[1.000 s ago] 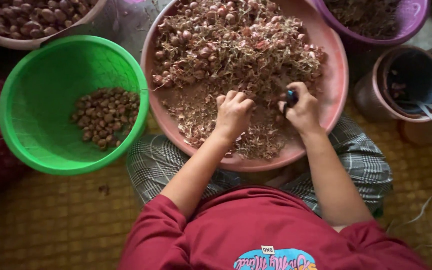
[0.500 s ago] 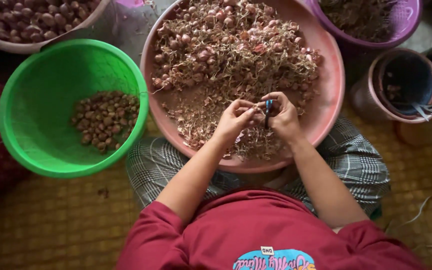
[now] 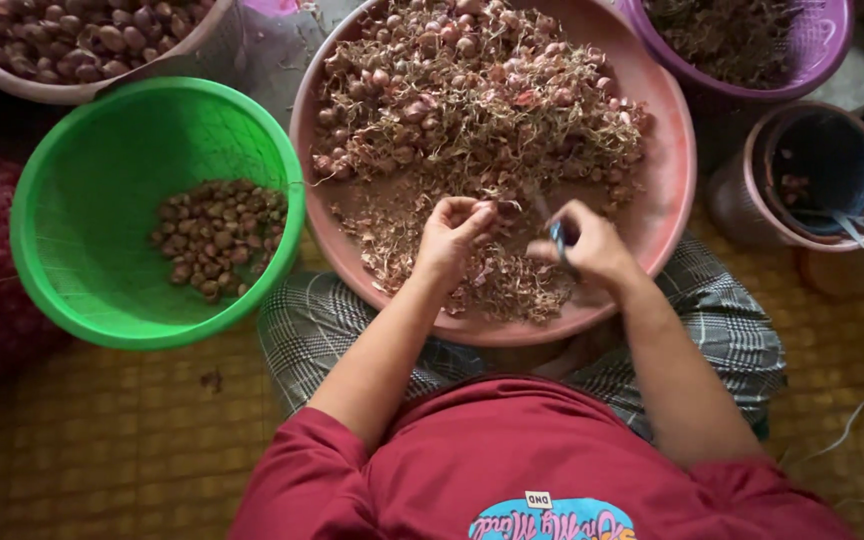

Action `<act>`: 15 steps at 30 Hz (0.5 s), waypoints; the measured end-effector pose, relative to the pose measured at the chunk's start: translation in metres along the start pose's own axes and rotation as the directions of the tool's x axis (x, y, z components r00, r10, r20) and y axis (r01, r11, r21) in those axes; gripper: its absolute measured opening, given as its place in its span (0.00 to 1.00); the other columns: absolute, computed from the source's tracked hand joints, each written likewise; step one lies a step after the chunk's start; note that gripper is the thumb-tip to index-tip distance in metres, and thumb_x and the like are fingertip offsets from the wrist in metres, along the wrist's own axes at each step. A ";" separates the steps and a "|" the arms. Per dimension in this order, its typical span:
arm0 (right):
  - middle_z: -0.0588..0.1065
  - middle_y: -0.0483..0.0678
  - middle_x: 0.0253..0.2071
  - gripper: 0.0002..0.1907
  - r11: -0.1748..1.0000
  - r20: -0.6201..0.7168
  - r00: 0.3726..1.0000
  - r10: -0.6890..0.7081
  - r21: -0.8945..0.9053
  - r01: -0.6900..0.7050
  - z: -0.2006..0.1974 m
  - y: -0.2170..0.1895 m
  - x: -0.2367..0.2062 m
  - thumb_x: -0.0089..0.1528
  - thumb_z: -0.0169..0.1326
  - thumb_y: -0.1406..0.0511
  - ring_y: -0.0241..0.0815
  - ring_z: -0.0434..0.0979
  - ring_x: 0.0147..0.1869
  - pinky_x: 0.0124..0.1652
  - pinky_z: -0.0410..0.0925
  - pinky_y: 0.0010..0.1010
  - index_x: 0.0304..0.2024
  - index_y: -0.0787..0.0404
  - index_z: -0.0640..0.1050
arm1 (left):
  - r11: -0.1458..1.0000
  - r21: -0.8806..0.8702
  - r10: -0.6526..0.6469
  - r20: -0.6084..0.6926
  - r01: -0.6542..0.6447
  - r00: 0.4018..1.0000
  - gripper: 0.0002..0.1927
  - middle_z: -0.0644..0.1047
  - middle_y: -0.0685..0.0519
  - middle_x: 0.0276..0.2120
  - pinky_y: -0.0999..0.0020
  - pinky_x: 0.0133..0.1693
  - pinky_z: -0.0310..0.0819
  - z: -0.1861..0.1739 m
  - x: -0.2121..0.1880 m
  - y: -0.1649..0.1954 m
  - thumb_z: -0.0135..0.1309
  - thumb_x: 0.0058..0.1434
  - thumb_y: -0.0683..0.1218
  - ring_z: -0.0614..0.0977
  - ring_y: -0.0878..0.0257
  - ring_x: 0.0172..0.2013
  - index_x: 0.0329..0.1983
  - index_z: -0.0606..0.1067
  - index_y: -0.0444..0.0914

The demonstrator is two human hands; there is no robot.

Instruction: The person sits on the floor with a large pink tray of untrimmed shallots on their lap. They pick up each shallot, use scissors to cut off the dried roots and stems, and drop the trimmed shallot into a green basket beside them, repeating this one at a time.

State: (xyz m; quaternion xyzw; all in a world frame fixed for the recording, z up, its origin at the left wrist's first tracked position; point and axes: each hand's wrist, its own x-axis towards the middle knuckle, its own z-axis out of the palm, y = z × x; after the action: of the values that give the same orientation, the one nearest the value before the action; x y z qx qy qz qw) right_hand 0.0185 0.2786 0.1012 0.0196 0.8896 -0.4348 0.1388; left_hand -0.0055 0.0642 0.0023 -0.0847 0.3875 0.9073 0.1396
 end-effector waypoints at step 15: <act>0.72 0.45 0.24 0.21 0.961 0.212 0.975 0.067 0.248 -0.120 0.011 0.025 -0.011 0.52 0.73 0.62 0.31 0.68 0.25 0.23 0.59 0.26 0.34 0.63 0.73 | 0.966 0.258 -0.007 0.121 -0.024 0.993 0.12 0.82 0.53 0.39 0.72 0.38 0.76 0.004 -0.012 -0.006 0.63 0.61 0.42 0.82 0.68 0.37 0.44 0.76 0.35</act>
State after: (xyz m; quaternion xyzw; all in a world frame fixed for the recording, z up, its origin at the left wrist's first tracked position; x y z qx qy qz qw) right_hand 0.0354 0.2871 0.0784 0.0356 0.8046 -0.5399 0.2447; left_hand 0.0071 0.0688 0.0041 -0.0088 0.4940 0.8529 0.1689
